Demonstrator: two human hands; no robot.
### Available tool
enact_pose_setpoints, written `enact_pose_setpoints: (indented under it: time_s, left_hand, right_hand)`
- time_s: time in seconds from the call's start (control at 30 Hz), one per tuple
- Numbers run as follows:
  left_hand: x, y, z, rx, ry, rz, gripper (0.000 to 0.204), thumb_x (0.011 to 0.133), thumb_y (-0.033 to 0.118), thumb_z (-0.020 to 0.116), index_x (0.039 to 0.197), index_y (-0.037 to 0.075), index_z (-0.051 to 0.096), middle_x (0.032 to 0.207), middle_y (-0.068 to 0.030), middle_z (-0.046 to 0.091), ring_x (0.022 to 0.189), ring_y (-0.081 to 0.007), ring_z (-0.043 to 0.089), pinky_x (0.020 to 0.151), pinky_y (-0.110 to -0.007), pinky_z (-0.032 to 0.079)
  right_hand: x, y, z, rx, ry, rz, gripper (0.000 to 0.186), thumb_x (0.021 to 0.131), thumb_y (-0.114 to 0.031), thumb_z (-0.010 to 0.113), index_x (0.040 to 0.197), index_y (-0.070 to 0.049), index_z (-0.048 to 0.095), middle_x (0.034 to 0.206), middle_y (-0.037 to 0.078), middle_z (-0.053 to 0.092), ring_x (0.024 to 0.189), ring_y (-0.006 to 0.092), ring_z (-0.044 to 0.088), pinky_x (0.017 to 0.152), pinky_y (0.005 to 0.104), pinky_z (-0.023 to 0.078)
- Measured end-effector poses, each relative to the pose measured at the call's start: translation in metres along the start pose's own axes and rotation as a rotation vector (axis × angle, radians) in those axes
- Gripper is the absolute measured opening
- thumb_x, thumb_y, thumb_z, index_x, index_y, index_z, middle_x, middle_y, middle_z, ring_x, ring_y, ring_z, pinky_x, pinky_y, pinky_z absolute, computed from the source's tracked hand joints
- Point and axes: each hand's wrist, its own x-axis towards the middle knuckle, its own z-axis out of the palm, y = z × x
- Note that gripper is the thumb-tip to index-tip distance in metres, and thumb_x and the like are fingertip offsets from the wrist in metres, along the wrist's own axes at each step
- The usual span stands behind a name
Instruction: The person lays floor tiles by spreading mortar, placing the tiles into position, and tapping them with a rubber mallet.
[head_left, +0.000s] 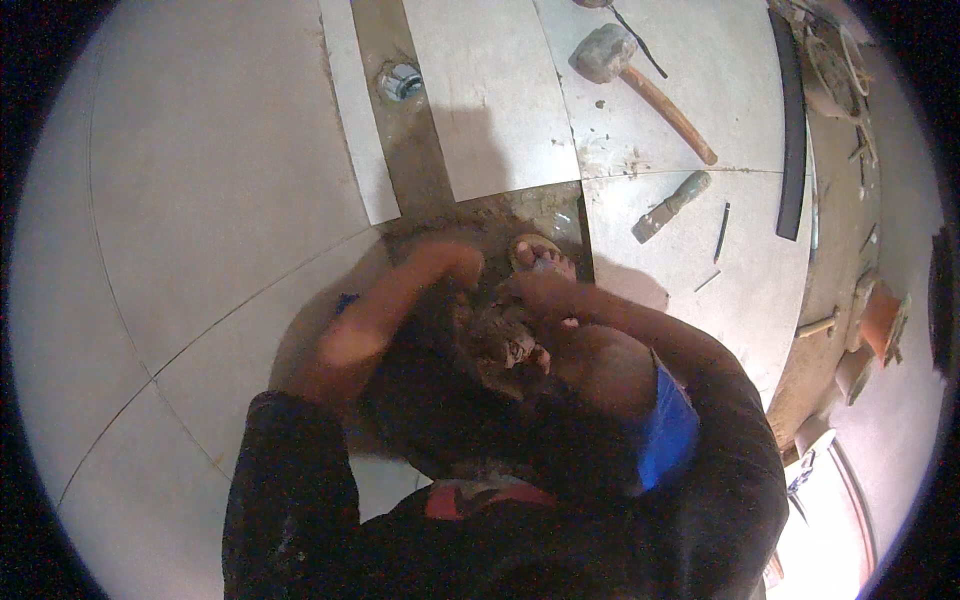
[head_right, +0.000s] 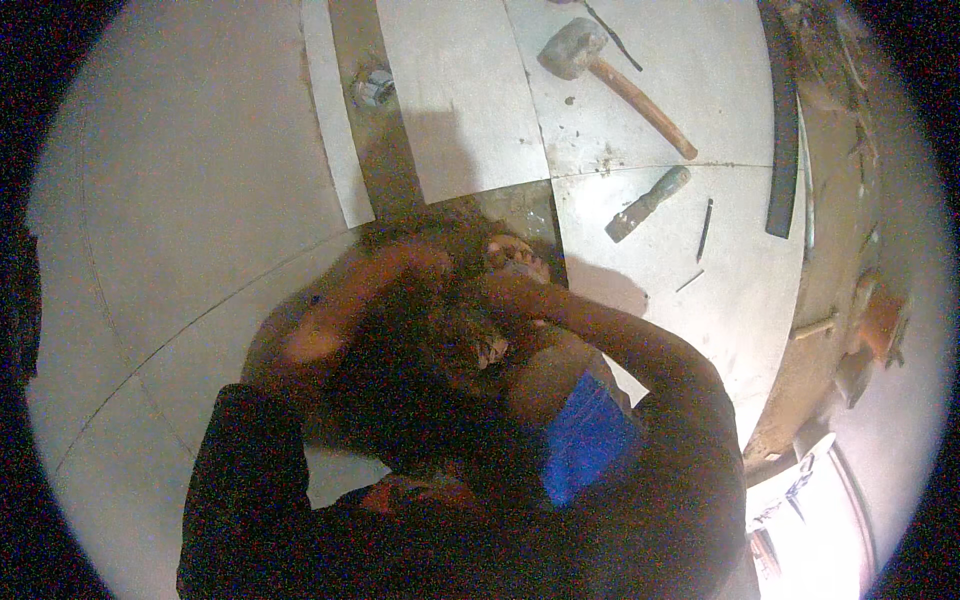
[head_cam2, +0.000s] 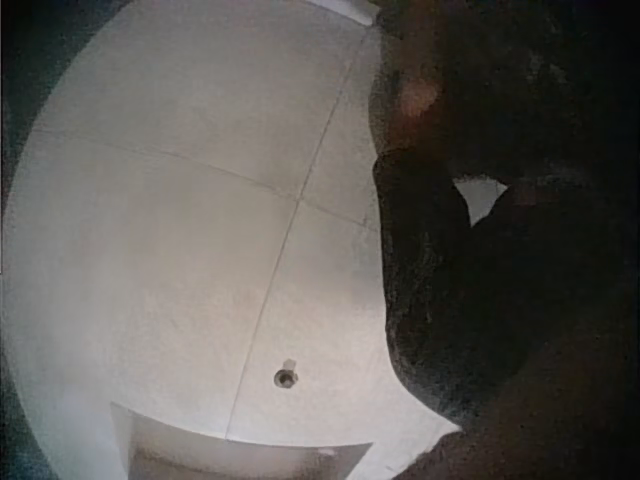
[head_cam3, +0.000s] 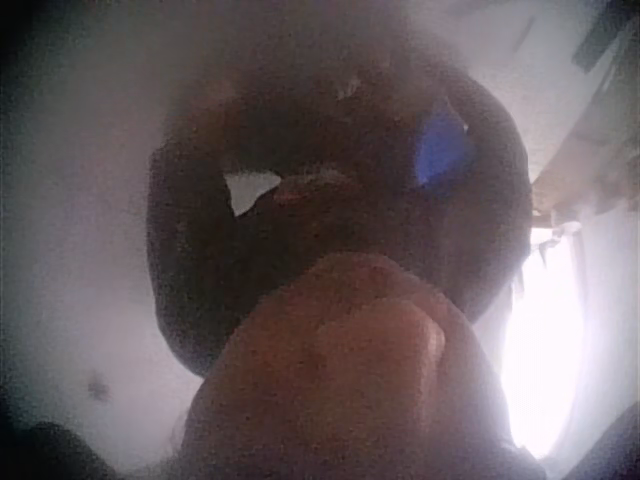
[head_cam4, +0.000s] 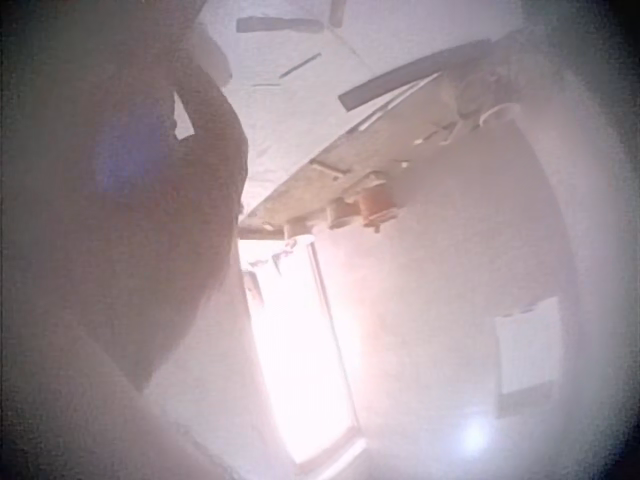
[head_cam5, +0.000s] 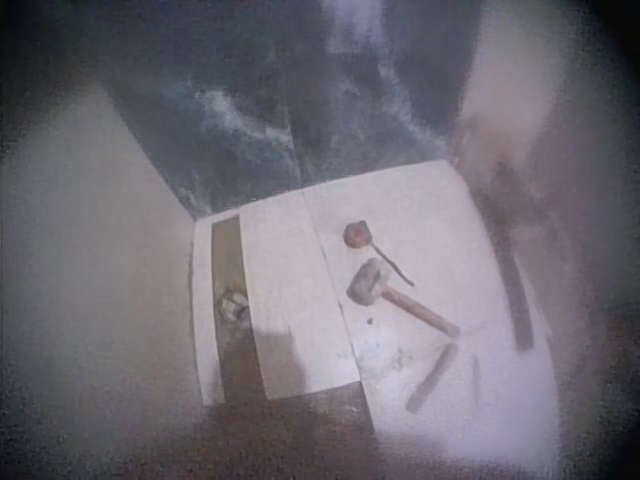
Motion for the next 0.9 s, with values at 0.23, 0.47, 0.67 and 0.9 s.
enact_pose_setpoints:
  time_s: [0.23,0.47,0.67,0.9]
  left_hand:
    - [-0.022,0.050,-0.066,0.052,0.041,-0.103,0.033,0.078,0.024,0.071,0.101,0.001,0.075,0.106,-0.0194,0.072,0.093,-0.0362,0.071,0.081,-0.048,0.056]
    - [-0.038,0.061,-0.076,-0.094,0.106,-0.056,0.038,0.078,0.030,0.071,0.099,-0.002,0.074,0.105,-0.0230,0.072,0.095,-0.0391,0.071,0.084,-0.048,0.056]
    - [-0.056,0.064,-0.069,-0.123,0.209,-0.132,0.042,0.086,0.035,0.068,0.103,-0.003,0.073,0.108,-0.0250,0.070,0.098,-0.0418,0.069,0.085,-0.050,0.054]
    - [-0.156,0.113,-0.109,-0.424,0.689,-0.103,0.047,0.093,0.036,0.064,0.118,-0.005,0.065,0.118,-0.0253,0.067,0.113,-0.0417,0.063,0.097,-0.049,0.049]
  right_hand:
    - [0.007,0.005,0.036,-0.286,-0.271,0.077,0.040,0.098,-0.028,0.060,0.134,-0.009,0.060,0.120,0.011,0.066,0.102,0.0211,0.062,0.086,0.0378,0.051]
    - [0.002,0.010,0.046,-0.324,-0.322,0.084,0.043,0.096,-0.029,0.063,0.136,-0.013,0.059,0.124,0.014,0.064,0.108,0.0239,0.062,0.091,0.0410,0.050]
    - [0.003,0.009,0.049,-0.330,-0.330,0.079,0.047,0.093,-0.030,0.064,0.137,-0.016,0.059,0.128,0.016,0.063,0.113,0.0263,0.061,0.095,0.0438,0.050]
    - [-0.004,0.021,0.035,-0.223,-0.152,0.126,0.050,0.091,-0.031,0.066,0.139,-0.020,0.058,0.132,0.018,0.061,0.119,0.0291,0.061,0.100,0.0470,0.049]
